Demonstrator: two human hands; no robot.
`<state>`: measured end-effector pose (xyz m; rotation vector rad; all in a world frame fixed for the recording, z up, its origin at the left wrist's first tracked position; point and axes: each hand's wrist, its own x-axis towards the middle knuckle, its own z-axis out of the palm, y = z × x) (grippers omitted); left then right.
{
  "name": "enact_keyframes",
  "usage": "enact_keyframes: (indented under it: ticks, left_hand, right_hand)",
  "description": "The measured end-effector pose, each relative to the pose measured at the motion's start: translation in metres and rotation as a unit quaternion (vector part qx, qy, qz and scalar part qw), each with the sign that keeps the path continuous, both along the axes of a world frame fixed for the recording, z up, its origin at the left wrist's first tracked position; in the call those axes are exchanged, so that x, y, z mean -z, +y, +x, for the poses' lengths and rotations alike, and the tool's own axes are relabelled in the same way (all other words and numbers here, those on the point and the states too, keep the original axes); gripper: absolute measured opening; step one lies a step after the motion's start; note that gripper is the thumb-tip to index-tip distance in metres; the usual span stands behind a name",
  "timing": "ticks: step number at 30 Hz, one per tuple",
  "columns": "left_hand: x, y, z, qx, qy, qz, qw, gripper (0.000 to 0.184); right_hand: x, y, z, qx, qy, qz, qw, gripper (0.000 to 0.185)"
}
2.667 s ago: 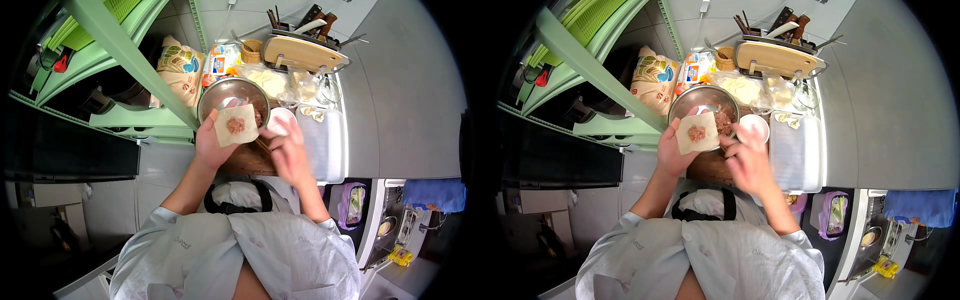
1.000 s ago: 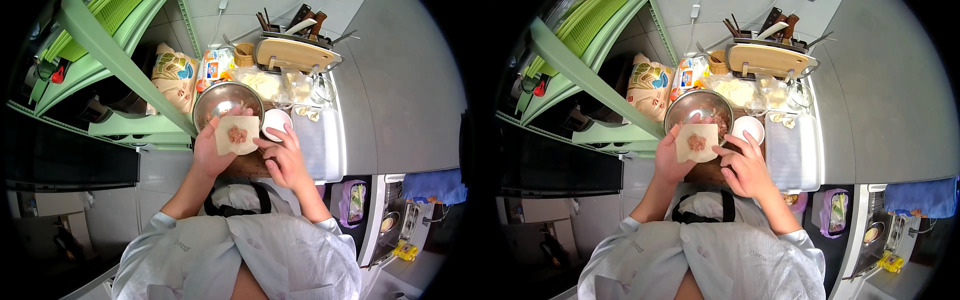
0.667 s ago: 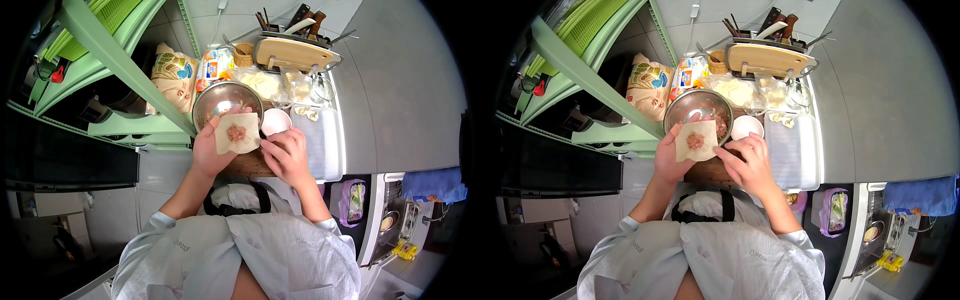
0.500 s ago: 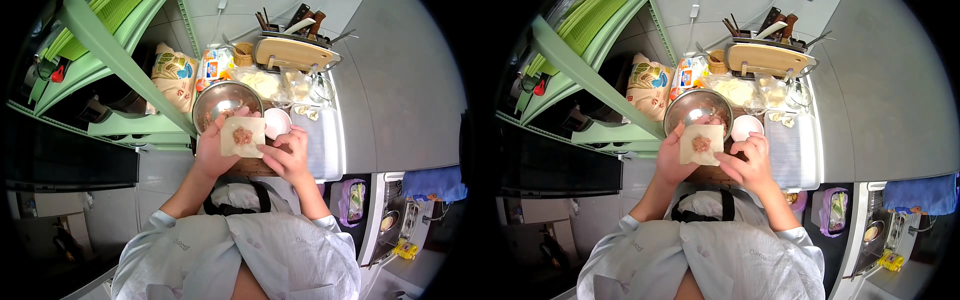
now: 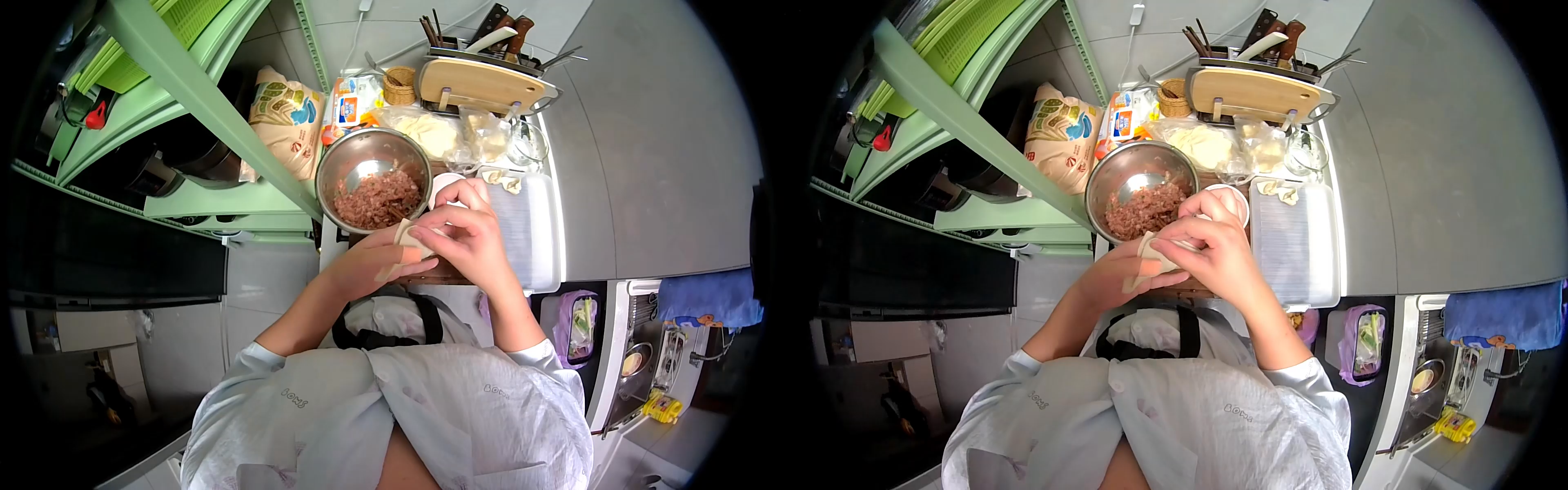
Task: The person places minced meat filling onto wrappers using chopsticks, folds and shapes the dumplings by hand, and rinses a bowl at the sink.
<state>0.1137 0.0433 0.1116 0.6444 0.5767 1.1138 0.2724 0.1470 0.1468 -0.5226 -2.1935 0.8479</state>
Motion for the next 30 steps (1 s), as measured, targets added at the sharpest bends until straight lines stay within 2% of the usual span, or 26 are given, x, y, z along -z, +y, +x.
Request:
enact_keyframes:
  ticks: [2, 5, 8, 12, 15, 16, 19, 20, 21, 23, 26, 30]
  left_hand:
    - [-0.002, -0.001, 0.001, -0.002, 0.007, 0.001, 1.0, 0.058]
    - [-0.003, -0.002, 0.003, -0.013, 0.022, 0.001, 1.0, 0.057]
    - [0.004, -0.002, -0.001, 0.019, 0.048, 0.01, 0.999, 0.059]
    - [-0.005, -0.001, -0.005, 0.053, 0.08, -0.017, 0.995, 0.059]
    - [0.0, 0.0, 0.003, -0.084, 0.262, 0.155, 0.949, 0.057]
    - [-0.001, -0.003, 0.007, -0.117, 0.224, 0.13, 0.959, 0.058]
    - [-0.001, -0.007, 0.004, -0.18, 0.353, 0.186, 0.899, 0.059]
    - [0.003, -0.005, 0.004, -0.231, 0.38, 0.232, 0.865, 0.042]
    - [0.002, -0.006, 0.003, -0.228, 0.392, 0.245, 0.857, 0.036]
    - [-0.002, -0.007, 0.0, -0.223, 0.415, 0.275, 0.838, 0.025]
    - [-0.004, -0.009, 0.0, -0.202, 0.399, 0.234, 0.863, 0.015]
    - [-0.007, -0.009, 0.004, -0.224, 0.322, 0.171, 0.904, 0.013]
  right_hand:
    - [0.002, -0.001, -0.002, 0.007, -0.01, -0.02, 1.0, 0.013]
    - [-0.003, -0.008, -0.006, 0.008, 0.004, -0.115, 0.993, 0.015]
    - [0.002, -0.003, -0.006, -0.021, -0.016, -0.014, 1.0, 0.015]
    - [0.003, -0.002, -0.003, -0.063, 0.001, 0.017, 0.998, 0.012]
    - [-0.004, -0.01, 0.002, -0.039, 0.008, 0.057, 0.998, 0.013]
    - [-0.007, -0.014, 0.005, -0.024, 0.011, 0.069, 0.997, 0.013]
    - [-0.018, -0.025, 0.012, 0.018, 0.011, 0.104, 0.994, 0.017]
    - [-0.02, -0.026, 0.013, 0.026, 0.008, 0.112, 0.993, 0.017]
    - [-0.021, -0.028, 0.014, 0.034, 0.006, 0.12, 0.992, 0.017]
    - [-0.019, -0.028, 0.013, 0.039, 0.015, 0.096, 0.995, 0.016]
    - [-0.015, -0.028, 0.015, 0.041, 0.003, 0.003, 0.999, 0.016]
    - [-0.007, -0.027, 0.019, 0.013, -0.019, -0.121, 0.992, 0.022]
